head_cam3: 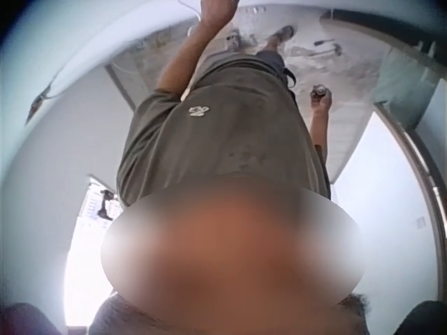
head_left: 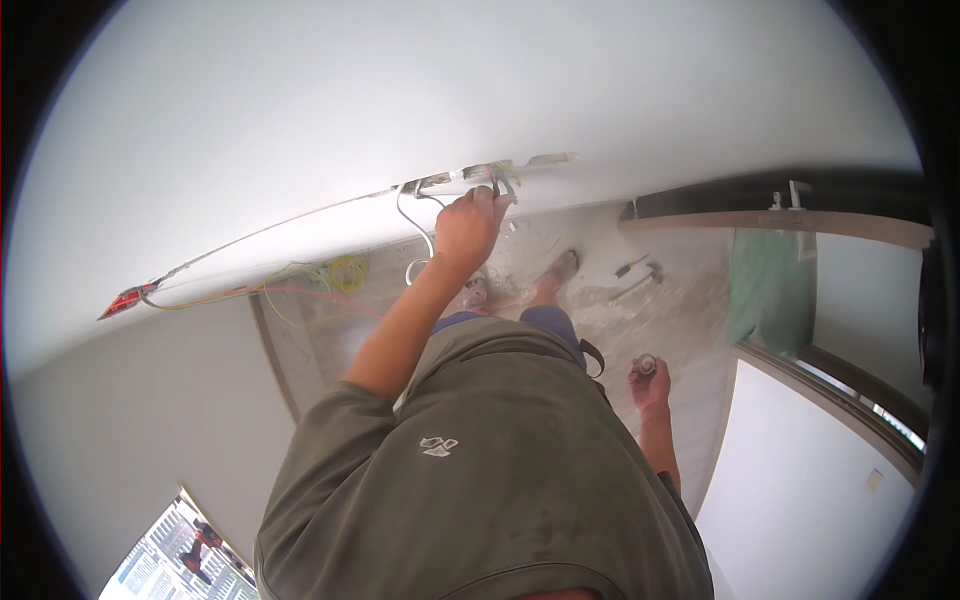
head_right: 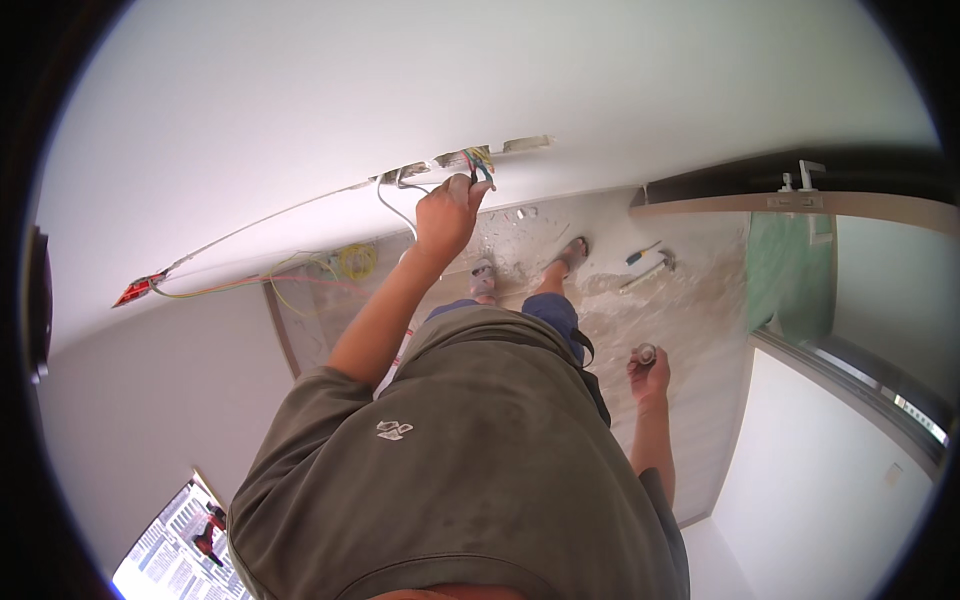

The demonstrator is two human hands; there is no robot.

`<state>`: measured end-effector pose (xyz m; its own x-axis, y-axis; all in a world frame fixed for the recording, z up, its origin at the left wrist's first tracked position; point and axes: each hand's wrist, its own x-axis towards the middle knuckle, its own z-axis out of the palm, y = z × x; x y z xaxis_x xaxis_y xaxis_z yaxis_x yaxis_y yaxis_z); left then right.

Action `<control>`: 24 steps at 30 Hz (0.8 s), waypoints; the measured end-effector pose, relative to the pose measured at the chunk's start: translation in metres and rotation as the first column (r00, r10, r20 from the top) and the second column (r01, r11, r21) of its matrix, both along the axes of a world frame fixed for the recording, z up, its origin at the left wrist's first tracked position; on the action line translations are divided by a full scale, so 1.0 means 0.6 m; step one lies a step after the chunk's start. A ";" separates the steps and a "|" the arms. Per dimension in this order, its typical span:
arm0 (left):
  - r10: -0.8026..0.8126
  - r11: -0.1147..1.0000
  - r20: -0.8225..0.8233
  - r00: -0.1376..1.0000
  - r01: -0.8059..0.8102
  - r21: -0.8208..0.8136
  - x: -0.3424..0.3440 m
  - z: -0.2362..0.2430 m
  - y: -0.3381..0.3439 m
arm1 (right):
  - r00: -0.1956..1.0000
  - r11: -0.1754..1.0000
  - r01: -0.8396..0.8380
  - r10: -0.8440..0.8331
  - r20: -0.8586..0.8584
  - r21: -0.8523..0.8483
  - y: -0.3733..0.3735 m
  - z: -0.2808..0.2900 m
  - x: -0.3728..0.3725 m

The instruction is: Install and connect electrical wiring and components in a wall-mounted electrical box.

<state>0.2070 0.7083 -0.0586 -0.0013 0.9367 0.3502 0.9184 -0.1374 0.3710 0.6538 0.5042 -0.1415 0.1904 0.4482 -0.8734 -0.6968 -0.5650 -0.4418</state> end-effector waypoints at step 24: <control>0.159 0.949 0.513 0.844 0.013 -0.316 -0.042 -0.024 -0.036 | 0.999 0.999 0.042 -0.042 0.004 0.003 -0.013 -0.005 -0.032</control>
